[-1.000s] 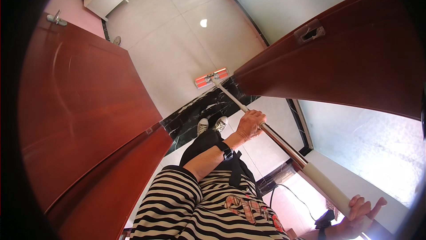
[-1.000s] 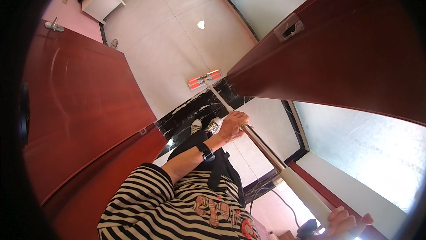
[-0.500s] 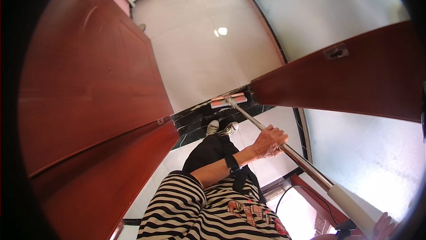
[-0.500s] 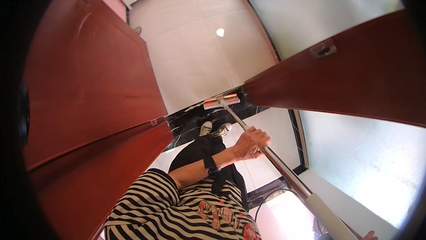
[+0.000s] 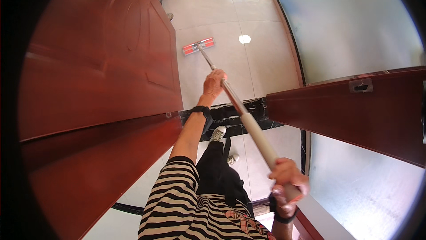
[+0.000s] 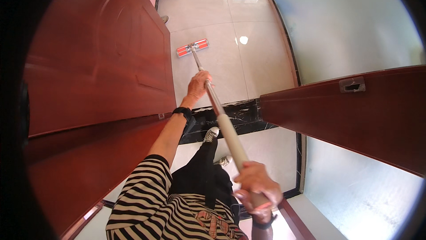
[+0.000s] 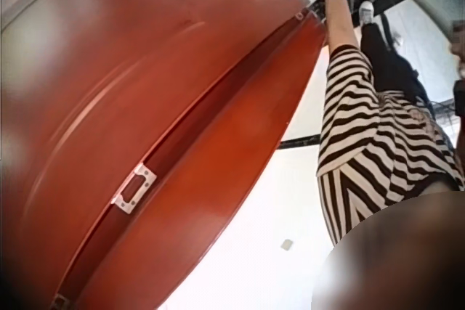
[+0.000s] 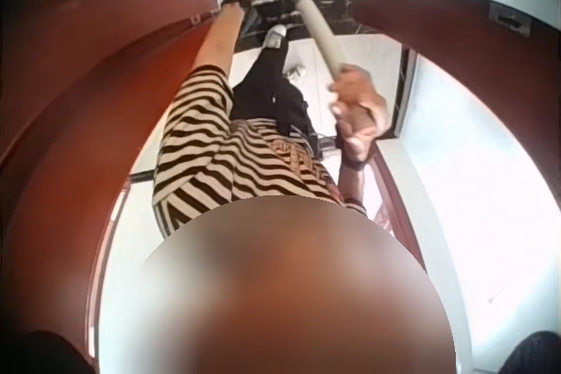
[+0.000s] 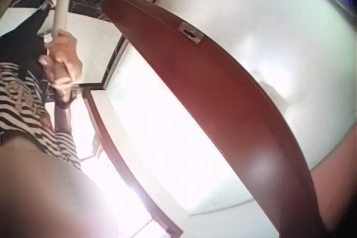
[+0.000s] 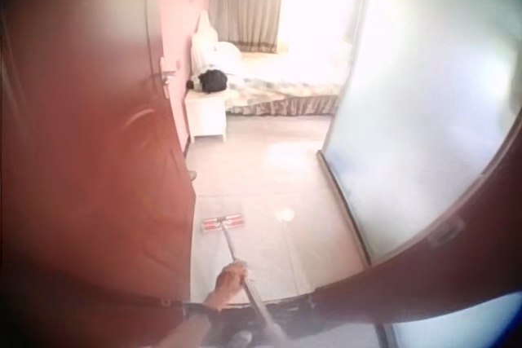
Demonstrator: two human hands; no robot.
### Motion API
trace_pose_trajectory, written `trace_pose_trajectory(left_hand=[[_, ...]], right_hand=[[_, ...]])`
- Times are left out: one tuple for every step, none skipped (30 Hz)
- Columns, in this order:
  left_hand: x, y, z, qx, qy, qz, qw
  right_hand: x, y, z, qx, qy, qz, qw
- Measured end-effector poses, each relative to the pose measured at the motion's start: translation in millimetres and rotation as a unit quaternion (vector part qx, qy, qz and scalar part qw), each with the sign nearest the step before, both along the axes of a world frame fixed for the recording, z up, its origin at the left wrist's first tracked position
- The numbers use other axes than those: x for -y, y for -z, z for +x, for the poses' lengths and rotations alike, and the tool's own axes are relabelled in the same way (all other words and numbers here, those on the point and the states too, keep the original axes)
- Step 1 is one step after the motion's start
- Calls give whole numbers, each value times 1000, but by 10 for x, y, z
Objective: The person rinses a flat mop under a kitchen sink faucet, wrings it out, and then mops the tiled floor in the kitchen, hallway, and a bedroom. The person moves the mop back and forth across the floor surfaces.
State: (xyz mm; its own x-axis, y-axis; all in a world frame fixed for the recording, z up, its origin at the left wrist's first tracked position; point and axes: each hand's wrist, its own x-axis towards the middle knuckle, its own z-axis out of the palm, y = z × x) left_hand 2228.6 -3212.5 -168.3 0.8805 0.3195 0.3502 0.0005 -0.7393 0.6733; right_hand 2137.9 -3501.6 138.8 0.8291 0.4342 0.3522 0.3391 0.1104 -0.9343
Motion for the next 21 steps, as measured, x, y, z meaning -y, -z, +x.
trace_pose_trajectory(left_hand=[[-9,47,-43,-32,-19,2,999],[9,78,-120,-31,-25,-5,999],[42,106,-214,-30,-31,-11,999],[89,132,-320,-30,-36,-17,999],[184,148,-440,-29,-44,-24,998],[329,125,-529,-25,-51,-31,998],[494,100,-631,-20,-57,-38,997],[675,40,-738,-1,-59,-19,998],[842,21,-869,-6,-53,-14,998],[1012,3,-1009,-11,-47,-9,999],[1189,-31,-1141,-13,-39,-2,999],[1374,-37,-1335,-27,-34,5,999],[1561,-45,-1534,-41,-29,11,999],[1767,-146,-1693,-38,-25,-6,999],[1938,-196,-1885,-35,-18,-10,999],[2101,-245,-2070,-33,-10,-15,999],[2275,-303,-2216,-26,1,-22,999],[2453,-414,-2218,-50,1,-19,999],[2625,-448,-2210,-46,7,-27,999],[2745,-460,-2308,-47,13,-32,998],[2857,-472,-2400,-47,19,-37,998]], right_hand=[[-60,87,-40,-18,-10,17,1000],[-51,126,-87,-28,-22,-5,999],[7,132,-125,-29,-34,-13,999],[92,129,-172,-30,-45,-20,998],[188,121,-230,-33,-54,-28,998],[305,107,-292,-28,-52,-27,998],[448,68,-342,-23,-54,-33,998],[609,5,-401,-17,-55,-38,998],[767,-47,-500,-10,-56,-41,998],[932,-79,-662,-24,-27,-19,999],[1100,-111,-819,-35,5,4,999],[1342,-151,-853,27,-73,-50,996],[1505,-185,-1000,28,-56,-42,997],[1661,-239,-1198,33,-33,-36,998],[1800,-307,-1388,32,-15,-28,999],[1944,-400,-1571,5,19,-46,999],[2089,-449,-1715,18,20,-43,999],[2229,-538,-1685,32,10,-50,998],[2358,-639,-1649,45,0,-58,997],[2481,-703,-1727,42,7,-64,997],[2596,-767,-1813,39,13,-69,997]])
